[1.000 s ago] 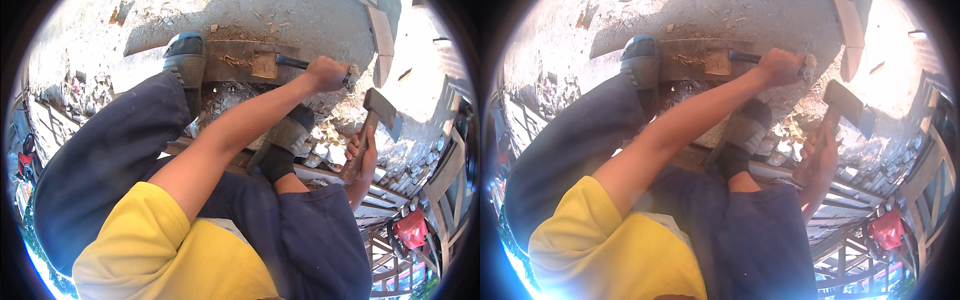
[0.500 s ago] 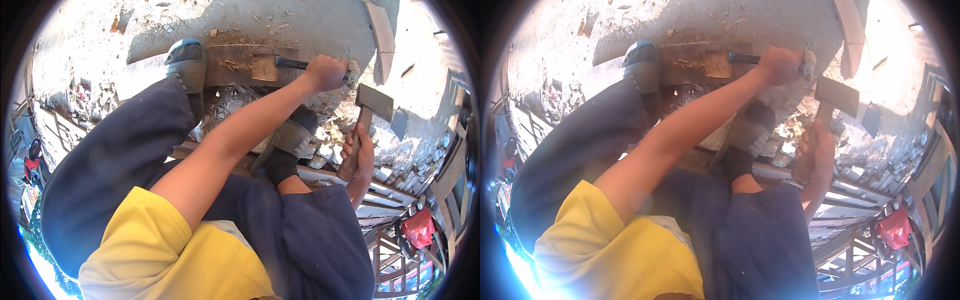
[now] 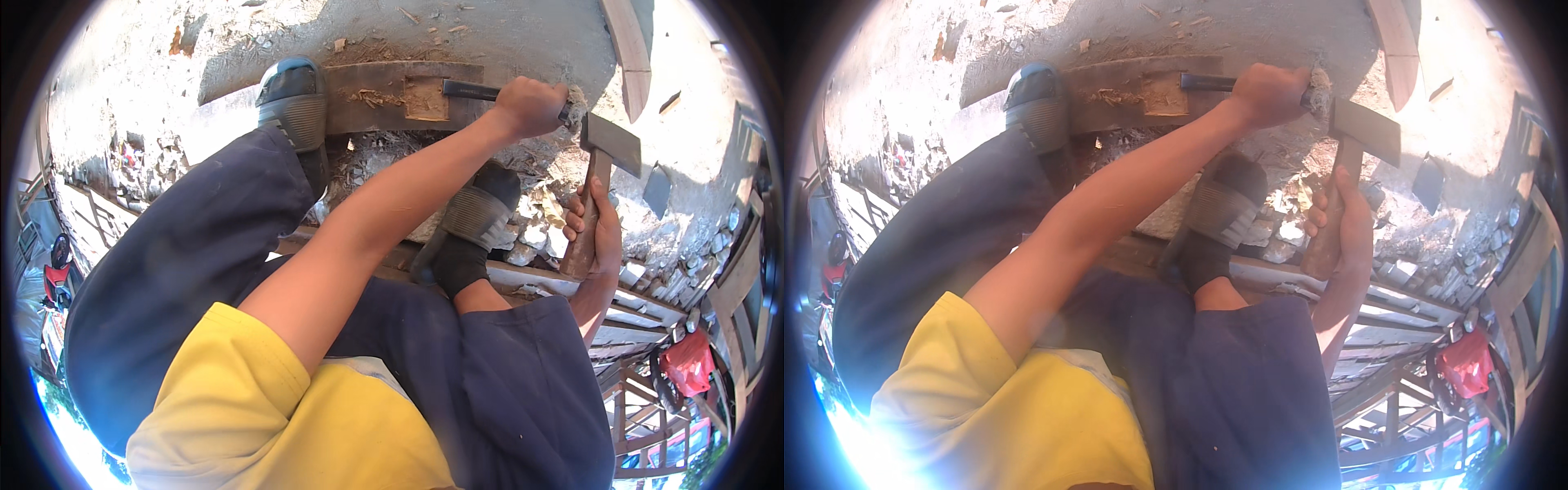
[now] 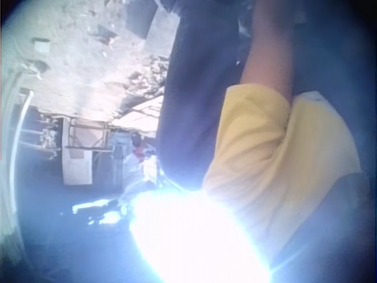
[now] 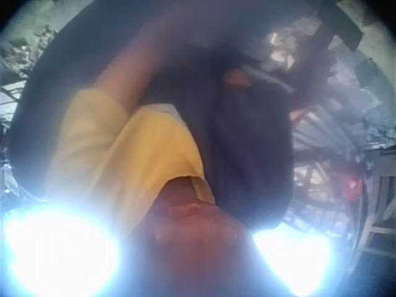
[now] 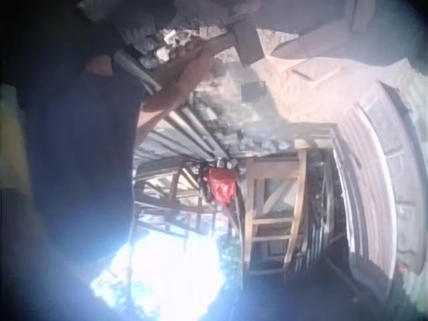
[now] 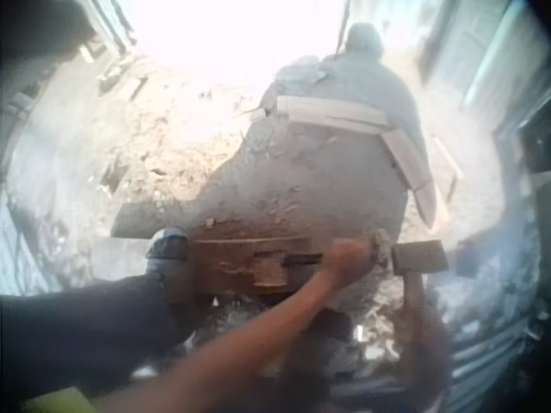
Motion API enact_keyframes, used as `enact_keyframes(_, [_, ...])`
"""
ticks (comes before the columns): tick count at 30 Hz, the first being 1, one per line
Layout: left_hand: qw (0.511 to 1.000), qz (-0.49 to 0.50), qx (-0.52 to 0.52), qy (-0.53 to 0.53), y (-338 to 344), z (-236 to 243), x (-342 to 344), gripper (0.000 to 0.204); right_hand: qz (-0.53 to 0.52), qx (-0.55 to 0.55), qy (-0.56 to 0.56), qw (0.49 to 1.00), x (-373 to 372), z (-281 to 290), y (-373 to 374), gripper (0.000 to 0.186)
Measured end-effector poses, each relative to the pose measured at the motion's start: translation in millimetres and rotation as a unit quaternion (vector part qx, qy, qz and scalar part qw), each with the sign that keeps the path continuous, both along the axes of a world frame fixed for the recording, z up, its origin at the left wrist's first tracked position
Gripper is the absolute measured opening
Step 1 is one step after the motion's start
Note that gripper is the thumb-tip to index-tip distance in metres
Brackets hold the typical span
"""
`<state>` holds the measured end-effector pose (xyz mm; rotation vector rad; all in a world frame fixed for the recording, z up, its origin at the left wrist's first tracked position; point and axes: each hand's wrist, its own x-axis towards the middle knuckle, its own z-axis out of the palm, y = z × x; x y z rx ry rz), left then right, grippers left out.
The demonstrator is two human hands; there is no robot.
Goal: The person sits on the ground and uses a chisel and hammer to carve a small wooden block. They repeatedly strike the chisel to remove wood shavings and occasionally clear debris from the work area.
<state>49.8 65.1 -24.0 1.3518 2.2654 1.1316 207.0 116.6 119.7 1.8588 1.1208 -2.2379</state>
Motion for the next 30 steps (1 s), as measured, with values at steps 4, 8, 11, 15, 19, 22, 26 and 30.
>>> enact_keyframes(4, [0.999,-0.004,-0.035,0.000,-0.4,2.4,-3.0,0.020,-0.011,0.038,0.015,0.999,30.0,14.9,30.1,0.032])
enact_keyframes(8, [0.997,-0.029,-0.070,-0.027,3.1,14.8,-2.6,0.020,-0.167,0.163,0.089,0.968,25.9,17.3,49.8,0.034])
enact_keyframes(11, [0.998,-0.009,-0.059,-0.015,1.5,0.8,-3.1,0.020,-0.140,0.172,0.058,0.973,1.6,-10.4,24.5,0.032])
enact_keyframes(15, [1.000,0.002,-0.027,-0.008,0.2,-0.3,1.5,0.018,0.042,0.006,0.018,0.999,0.3,-0.8,-10.6,0.031])
enact_keyframes(19, [0.999,-0.023,-0.046,0.018,0.9,-18.1,6.0,0.017,-0.006,0.015,-0.018,1.000,12.3,8.9,2.0,0.031])
enact_keyframes(22, [0.998,-0.034,-0.050,0.009,-2.7,-15.3,6.7,0.017,-0.066,0.106,0.010,0.992,30.5,6.7,26.4,0.030])
enact_keyframes(26, [0.997,-0.043,-0.063,-0.003,-0.3,4.5,3.9,0.017,-0.175,0.154,0.063,0.970,13.0,-8.7,39.5,0.028])
enact_keyframes(30, [0.997,-0.006,-0.070,-0.027,2.2,9.0,-0.1,0.019,0.058,0.020,-0.005,0.998,-5.7,-12.1,-3.9,0.028])
